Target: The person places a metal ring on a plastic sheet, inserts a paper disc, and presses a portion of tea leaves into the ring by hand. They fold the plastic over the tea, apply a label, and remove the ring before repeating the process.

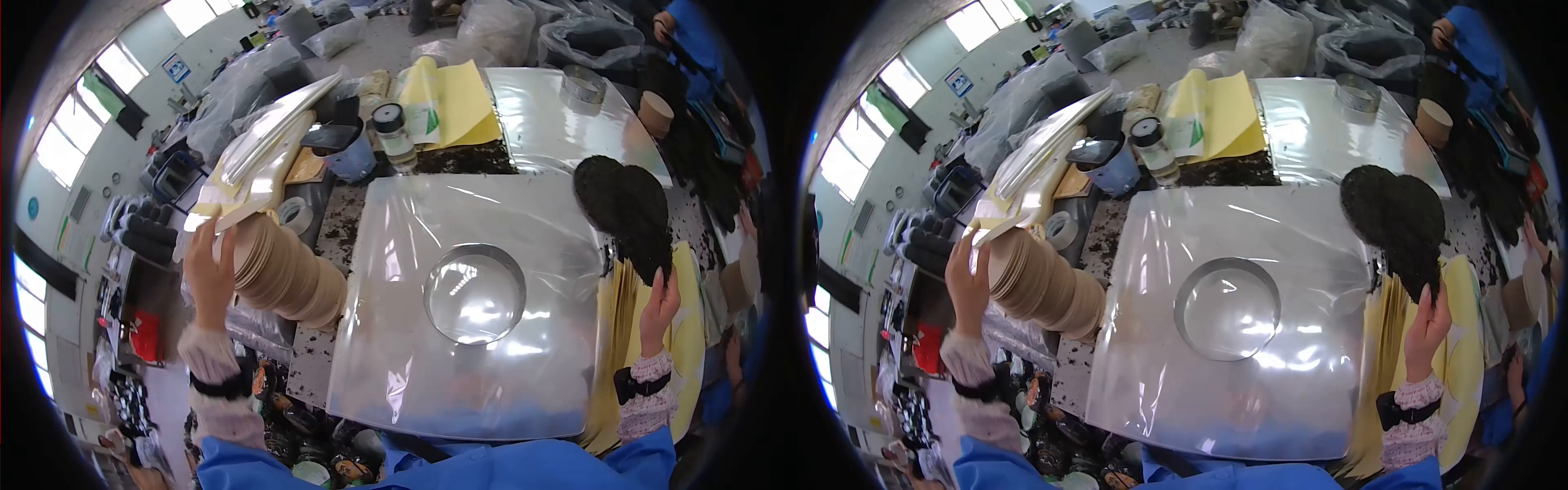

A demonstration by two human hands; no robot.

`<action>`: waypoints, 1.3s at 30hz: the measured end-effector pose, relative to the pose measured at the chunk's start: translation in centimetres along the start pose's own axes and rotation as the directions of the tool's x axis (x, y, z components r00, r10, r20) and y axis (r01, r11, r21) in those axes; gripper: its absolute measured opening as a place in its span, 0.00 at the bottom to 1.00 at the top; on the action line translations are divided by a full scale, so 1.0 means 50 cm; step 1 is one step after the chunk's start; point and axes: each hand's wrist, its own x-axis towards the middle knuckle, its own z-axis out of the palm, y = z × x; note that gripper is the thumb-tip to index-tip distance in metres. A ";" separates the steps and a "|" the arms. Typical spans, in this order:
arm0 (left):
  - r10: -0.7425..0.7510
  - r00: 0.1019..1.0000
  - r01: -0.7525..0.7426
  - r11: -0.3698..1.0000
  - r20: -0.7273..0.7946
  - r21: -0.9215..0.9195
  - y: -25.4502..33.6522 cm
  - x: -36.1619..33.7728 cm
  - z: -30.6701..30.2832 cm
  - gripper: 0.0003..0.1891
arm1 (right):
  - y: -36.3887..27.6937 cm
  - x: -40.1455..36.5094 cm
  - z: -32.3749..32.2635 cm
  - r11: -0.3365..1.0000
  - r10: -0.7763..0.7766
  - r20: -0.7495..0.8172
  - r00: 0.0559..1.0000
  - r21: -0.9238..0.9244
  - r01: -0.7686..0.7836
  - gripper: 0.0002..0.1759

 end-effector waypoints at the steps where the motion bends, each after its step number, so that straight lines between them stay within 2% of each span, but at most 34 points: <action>1: -0.016 0.997 0.013 0.999 -0.081 -0.040 -0.055 0.024 0.043 0.19 | -0.007 0.006 0.007 1.000 0.004 0.022 1.000 -0.011 -0.003 0.18; 2: -0.054 0.981 0.062 0.997 0.184 -0.036 -0.124 0.016 0.094 0.21 | -0.016 0.010 0.013 1.000 0.006 0.044 0.999 -0.023 -0.005 0.18; 3: -0.085 0.900 0.106 0.994 0.429 -0.026 -0.173 0.011 0.118 0.24 | -0.024 0.014 0.020 1.000 0.005 0.057 0.998 -0.031 -0.003 0.18; 6: -0.181 0.812 0.123 0.983 0.555 0.140 -0.111 0.050 0.081 0.25 | -0.058 -0.007 0.037 0.994 -0.061 0.095 0.994 -0.086 0.069 0.17; 7: -0.167 0.808 0.117 0.985 0.565 0.124 -0.113 0.057 0.075 0.24 | -0.066 -0.017 0.036 0.992 -0.059 0.121 0.991 -0.107 0.072 0.17; 8: -0.154 0.803 0.112 0.988 0.576 0.107 -0.116 0.063 0.072 0.24 | -0.075 -0.020 0.041 1.000 -0.002 0.144 0.990 -0.001 0.002 0.18; 10: -0.102 0.808 0.081 0.995 0.581 0.062 -0.105 0.086 0.065 0.22 | -0.055 -0.025 0.040 0.997 0.054 0.136 0.989 0.043 -0.061 0.18; 13: 0.044 0.794 -0.183 0.968 0.606 0.170 -0.125 0.102 0.096 0.17 | -0.035 -0.033 0.049 0.988 0.078 0.102 0.992 0.122 -0.091 0.19; 15: -0.007 0.836 -0.168 0.949 0.549 0.268 -0.114 0.112 0.096 0.12 | -0.036 -0.031 0.052 0.980 0.107 0.086 0.991 0.161 -0.119 0.20; 16: 0.042 0.890 -0.169 0.955 0.455 0.243 -0.088 0.119 0.068 0.10 | -0.053 -0.029 0.057 0.973 0.150 0.087 0.985 0.162 -0.163 0.20; 17: -0.063 0.949 0.014 0.987 0.309 0.158 -0.044 0.111 0.048 0.09 | -0.060 -0.032 0.053 0.965 0.203 0.075 0.976 0.153 -0.212 0.21; 18: 0.044 0.996 -0.048 0.997 0.073 0.053 0.039 0.097 0.025 0.06 | -0.040 -0.040 0.052 0.913 0.301 0.081 0.950 0.263 -0.312 0.21; 19: 0.199 0.975 -0.203 0.979 -0.100 -0.025 0.141 0.073 0.019 0.06 | -0.015 -0.047 0.055 0.842 0.391 0.089 0.916 0.369 -0.394 0.21; 21: 0.465 0.880 -0.475 0.845 -0.100 -0.246 0.265 -0.035 0.075 0.08 | -0.018 -0.039 0.081 0.607 0.467 0.175 0.867 0.649 -0.458 0.20; 22: 0.584 0.806 -0.576 0.736 -0.098 -0.355 0.327 -0.090 0.101 0.10 | -0.037 -0.030 0.088 0.583 0.474 0.210 0.855 0.654 -0.483 0.20; 23: 0.547 0.834 -0.506 0.699 -0.079 -0.505 0.397 -0.148 0.149 0.10 | -0.059 -0.029 0.103 0.549 0.476 0.248 0.844 0.666 -0.505 0.20; 24: 0.606 0.795 -0.530 0.723 0.038 -0.443 0.440 -0.194 0.189 0.11 | -0.098 -0.026 0.115 0.704 0.470 0.232 0.851 0.483 -0.521 0.19; 26: 0.567 0.812 -0.446 0.753 0.134 -0.483 0.483 -0.251 0.225 0.10 | -0.191 -0.029 0.137 0.943 0.265 0.242 0.933 0.135 -0.303 0.19; 27: 0.566 0.812 -0.404 0.720 0.142 -0.564 0.481 -0.267 0.238 0.12 | -0.225 -0.040 0.160 0.998 0.057 0.292 0.955 0.004 -0.061 0.19; 28: 0.564 0.810 -0.352 0.685 0.158 -0.638 0.474 -0.286 0.247 0.14 | -0.245 -0.047 0.195 0.981 -0.188 0.375 0.908 0.036 0.188 0.21; 29: 0.557 0.810 -0.287 0.649 0.183 -0.705 0.465 -0.308 0.243 0.16 | -0.260 -0.060 0.227 0.904 -0.412 0.454 0.790 0.095 0.417 0.22; 31: 0.655 0.730 -0.309 0.571 0.195 -0.760 0.437 -0.329 0.198 0.15 | -0.214 -0.144 0.315 0.792 -0.496 0.670 0.552 0.088 0.604 0.28; 32: 0.704 0.684 -0.320 0.526 0.192 -0.788 0.424 -0.326 0.179 0.15 | -0.201 -0.170 0.314 0.822 -0.465 0.682 0.565 0.097 0.561 0.32; 34: 0.600 0.737 -0.166 0.607 0.311 -0.777 0.398 -0.303 0.176 0.17 | -0.229 -0.171 0.322 0.877 -0.400 0.703 0.587 0.108 0.468 0.39; 35: 0.535 0.758 -0.075 0.639 0.373 -0.765 0.396 -0.291 0.177 0.19 | -0.227 -0.146 0.326 0.864 -0.412 0.714 0.566 0.109 0.491 0.42; 37: 0.333 0.729 0.109 0.806 0.598 -0.582 0.435 -0.177 0.181 0.37 | -0.278 -0.067 0.329 0.871 -0.378 0.754 0.537 0.094 0.482 0.49; 39: 0.352 0.707 0.016 0.859 0.613 -0.512 0.456 -0.121 0.224 0.59 | -0.292 -0.011 0.377 0.834 -0.034 0.886 0.462 -0.229 0.502 0.54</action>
